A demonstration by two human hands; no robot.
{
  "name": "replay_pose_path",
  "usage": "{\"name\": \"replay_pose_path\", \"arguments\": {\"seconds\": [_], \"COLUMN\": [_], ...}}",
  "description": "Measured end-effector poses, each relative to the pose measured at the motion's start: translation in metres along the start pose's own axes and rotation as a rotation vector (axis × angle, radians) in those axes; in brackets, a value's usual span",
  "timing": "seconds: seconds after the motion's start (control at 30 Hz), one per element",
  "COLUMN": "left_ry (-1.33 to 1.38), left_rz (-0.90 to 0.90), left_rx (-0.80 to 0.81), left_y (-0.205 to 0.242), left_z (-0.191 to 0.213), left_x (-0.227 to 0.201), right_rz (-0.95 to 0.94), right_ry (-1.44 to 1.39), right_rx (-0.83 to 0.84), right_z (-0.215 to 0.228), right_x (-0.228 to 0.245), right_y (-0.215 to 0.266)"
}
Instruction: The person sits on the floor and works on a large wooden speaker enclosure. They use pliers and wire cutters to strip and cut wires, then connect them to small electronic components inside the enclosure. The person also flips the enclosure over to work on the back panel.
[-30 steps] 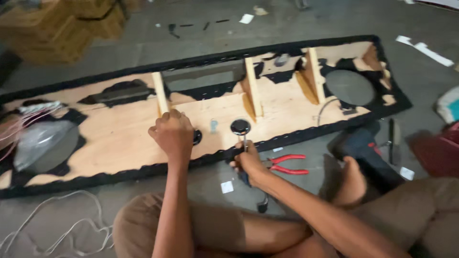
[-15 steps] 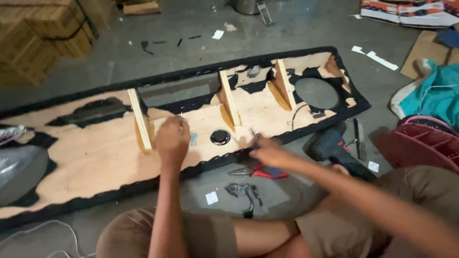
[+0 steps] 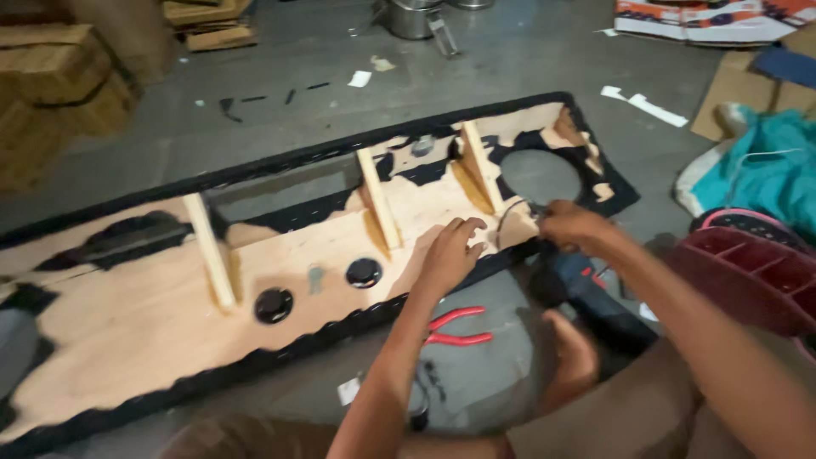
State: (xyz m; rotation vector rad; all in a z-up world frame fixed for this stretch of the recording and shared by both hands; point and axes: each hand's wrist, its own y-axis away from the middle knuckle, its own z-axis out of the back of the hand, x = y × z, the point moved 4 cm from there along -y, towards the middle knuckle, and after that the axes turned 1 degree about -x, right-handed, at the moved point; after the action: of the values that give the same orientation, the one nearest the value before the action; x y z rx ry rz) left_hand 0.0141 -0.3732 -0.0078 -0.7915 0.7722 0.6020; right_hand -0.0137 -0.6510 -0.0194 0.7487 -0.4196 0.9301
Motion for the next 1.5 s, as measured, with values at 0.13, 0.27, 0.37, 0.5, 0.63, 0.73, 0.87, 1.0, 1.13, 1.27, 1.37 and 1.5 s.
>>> {"name": "replay_pose_path", "arguments": {"seconds": [0.13,0.27,0.37,0.5,0.63,0.73,0.87,1.0,1.13,1.27,1.37,1.5], "left_ry": [-0.152,0.008,0.058,0.118,0.040,0.137,0.039,0.046,0.124,0.118,-0.049,0.101], "left_rz": [-0.074,0.054,0.139,0.090,0.153,0.077,-0.051,0.053,0.232,0.132,0.008,-0.027], "left_rx": [0.065,-0.039,-0.109,-0.167,-0.123,-0.105,-0.061,-0.074,-0.109,-0.106,-0.087,-0.083], "left_y": [-0.033,-0.038,-0.029,-0.025,-0.023,-0.020,-0.026,-0.029,-0.031,-0.029,-0.028,-0.027], "left_z": [-0.039,-0.051,-0.050,-0.043,-0.034,-0.025,-0.022,-0.026,-0.035,-0.037,-0.034,-0.023], "left_x": [0.023,0.059,0.072,0.062,0.048,0.029,0.013,0.023,0.044,0.049,0.042,0.028], "right_rz": [0.039,-0.017,0.113,0.216,0.371,0.351,0.196,0.105,0.099,0.049,0.053,0.088], "right_ry": [0.007,0.006,-0.028,0.311,0.458,0.505,0.553,0.595,0.562,0.608,0.627,0.706], "right_rx": [0.028,0.038,-0.127,-0.385,-0.282,-0.235,-0.238,-0.199,-0.167,-0.141,-0.144,-0.145], "right_z": [-0.012,-0.017,-0.016,-0.016,-0.028,-0.034,-0.021,-0.019,-0.024,-0.028,-0.030,-0.035], "right_x": [0.007,0.001,-0.004,-0.010,-0.011,-0.004,0.003,0.005,0.007,0.007,0.005,0.005], "right_y": [-0.011,-0.016,-0.027,-0.040,-0.041,-0.032,-0.017,-0.005,0.000,0.000,-0.001,-0.004]}}
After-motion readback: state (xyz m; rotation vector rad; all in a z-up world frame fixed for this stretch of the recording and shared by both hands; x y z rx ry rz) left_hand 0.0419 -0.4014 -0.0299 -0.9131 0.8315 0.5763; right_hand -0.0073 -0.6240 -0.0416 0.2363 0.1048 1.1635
